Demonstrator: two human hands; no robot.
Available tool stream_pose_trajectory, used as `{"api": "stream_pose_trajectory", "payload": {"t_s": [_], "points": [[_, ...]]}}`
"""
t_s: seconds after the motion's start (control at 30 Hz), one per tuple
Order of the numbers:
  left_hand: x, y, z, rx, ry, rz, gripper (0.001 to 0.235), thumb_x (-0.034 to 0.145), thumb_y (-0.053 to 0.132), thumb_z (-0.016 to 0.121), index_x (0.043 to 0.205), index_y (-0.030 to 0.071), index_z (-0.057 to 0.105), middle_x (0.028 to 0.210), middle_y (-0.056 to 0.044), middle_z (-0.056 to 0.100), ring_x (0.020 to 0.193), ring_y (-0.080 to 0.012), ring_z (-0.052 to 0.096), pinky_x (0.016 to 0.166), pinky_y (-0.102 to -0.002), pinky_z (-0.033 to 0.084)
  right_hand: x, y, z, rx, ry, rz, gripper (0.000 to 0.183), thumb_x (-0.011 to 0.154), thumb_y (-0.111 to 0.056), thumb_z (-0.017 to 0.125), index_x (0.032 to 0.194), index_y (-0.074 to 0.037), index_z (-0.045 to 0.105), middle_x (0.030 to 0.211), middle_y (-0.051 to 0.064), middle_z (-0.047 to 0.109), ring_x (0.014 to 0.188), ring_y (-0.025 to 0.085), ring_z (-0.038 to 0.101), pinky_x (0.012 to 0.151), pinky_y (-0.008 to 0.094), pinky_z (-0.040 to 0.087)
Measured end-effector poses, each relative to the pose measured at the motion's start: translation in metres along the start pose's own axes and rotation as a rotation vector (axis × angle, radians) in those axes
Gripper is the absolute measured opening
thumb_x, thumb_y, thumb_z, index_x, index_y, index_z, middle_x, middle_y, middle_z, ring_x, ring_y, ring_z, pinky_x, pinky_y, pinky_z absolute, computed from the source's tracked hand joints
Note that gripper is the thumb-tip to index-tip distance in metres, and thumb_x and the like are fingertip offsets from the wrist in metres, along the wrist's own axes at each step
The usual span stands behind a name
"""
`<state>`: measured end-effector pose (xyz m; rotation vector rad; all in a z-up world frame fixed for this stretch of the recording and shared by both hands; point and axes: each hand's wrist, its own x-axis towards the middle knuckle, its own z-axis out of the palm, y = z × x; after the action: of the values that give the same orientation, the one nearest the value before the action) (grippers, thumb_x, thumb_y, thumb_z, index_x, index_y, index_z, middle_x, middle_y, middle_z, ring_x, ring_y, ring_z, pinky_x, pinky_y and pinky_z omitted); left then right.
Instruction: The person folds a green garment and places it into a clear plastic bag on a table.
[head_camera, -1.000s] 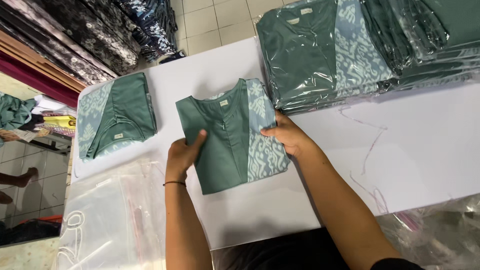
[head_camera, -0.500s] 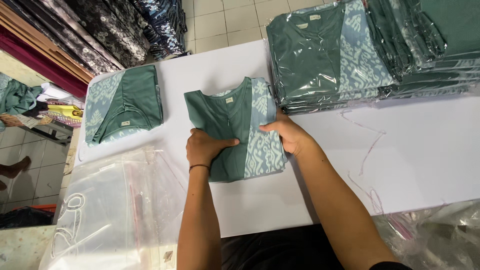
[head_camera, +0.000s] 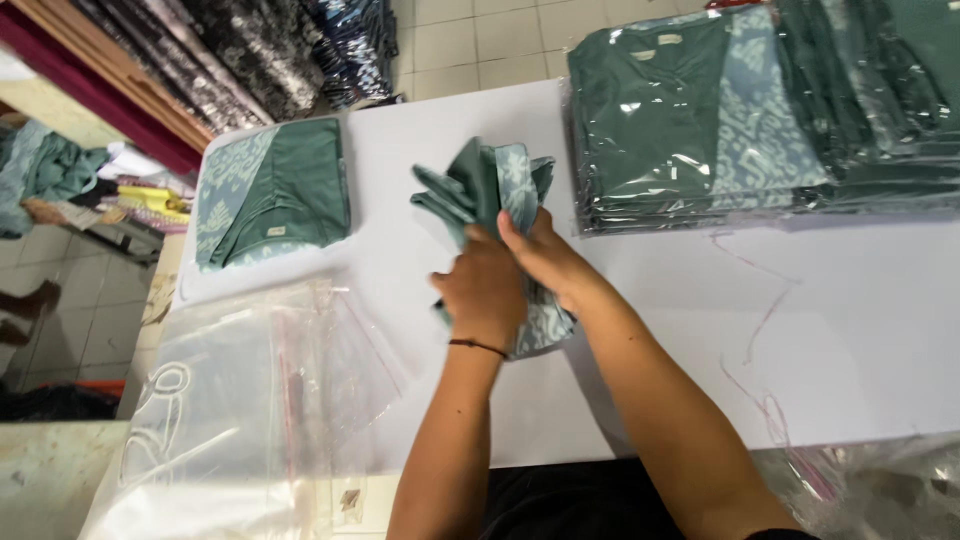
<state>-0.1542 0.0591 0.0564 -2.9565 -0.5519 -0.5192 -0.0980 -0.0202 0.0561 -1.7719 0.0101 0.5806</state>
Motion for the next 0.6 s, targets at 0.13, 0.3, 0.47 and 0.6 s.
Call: {"api": "stream_pose_trajectory", "payload": {"t_s": [0.13,0.3,0.47,0.6], "points": [[-0.024,0.001,-0.007,-0.174,-0.263,0.284,0.037,0.076,0.021,0.066,0.105,0.0,0.056,0.081,-0.01,0.063,0.067,-0.0356,0.067,0.083,-0.075,0.041,-0.006,-0.014,0.0,0.041,-0.01,0.093,0.127,0.082,-0.071,0.072,0.162,-0.002,0.001,0.159,0.037,0.029,0.144,0.051,0.038,0.106,0.064,0.044],[-0.029,-0.067,-0.074,-0.776,-0.483,0.323,0.079,0.075,0.038,0.08,0.137,-0.005,0.057,0.117,-0.027,0.071,0.108,-0.0475,0.069,0.095,-0.064,0.049,0.017,0.024,0.01,0.022,0.205,-0.115,0.083,0.074,-0.016,0.089,0.143,0.001,0.044,0.135,0.027,0.061,0.133,0.043,0.055,0.106,0.052,0.048],[-0.043,-0.172,-0.016,-0.363,-0.255,-0.275,0.076,0.081,0.061,0.076,0.133,0.007,0.064,0.127,-0.019,0.064,0.122,-0.042,0.06,0.088,-0.06,0.056,0.03,0.042,0.005,-0.094,0.24,-0.179,0.066,0.078,-0.016,0.084,0.131,0.003,0.05,0.122,0.025,0.065,0.122,0.041,0.062,0.097,0.052,0.051],[-0.056,-0.198,-0.008,-0.099,-0.179,-0.281,0.074,0.067,0.075,0.081,0.101,0.009,0.073,0.109,-0.01,0.061,0.11,-0.0376,0.061,0.073,-0.056,0.058,0.033,0.04,0.004,-0.113,0.237,-0.206,0.064,0.078,-0.018,0.086,0.127,0.002,0.05,0.115,0.022,0.066,0.116,0.038,0.064,0.092,0.052,0.052]]}}
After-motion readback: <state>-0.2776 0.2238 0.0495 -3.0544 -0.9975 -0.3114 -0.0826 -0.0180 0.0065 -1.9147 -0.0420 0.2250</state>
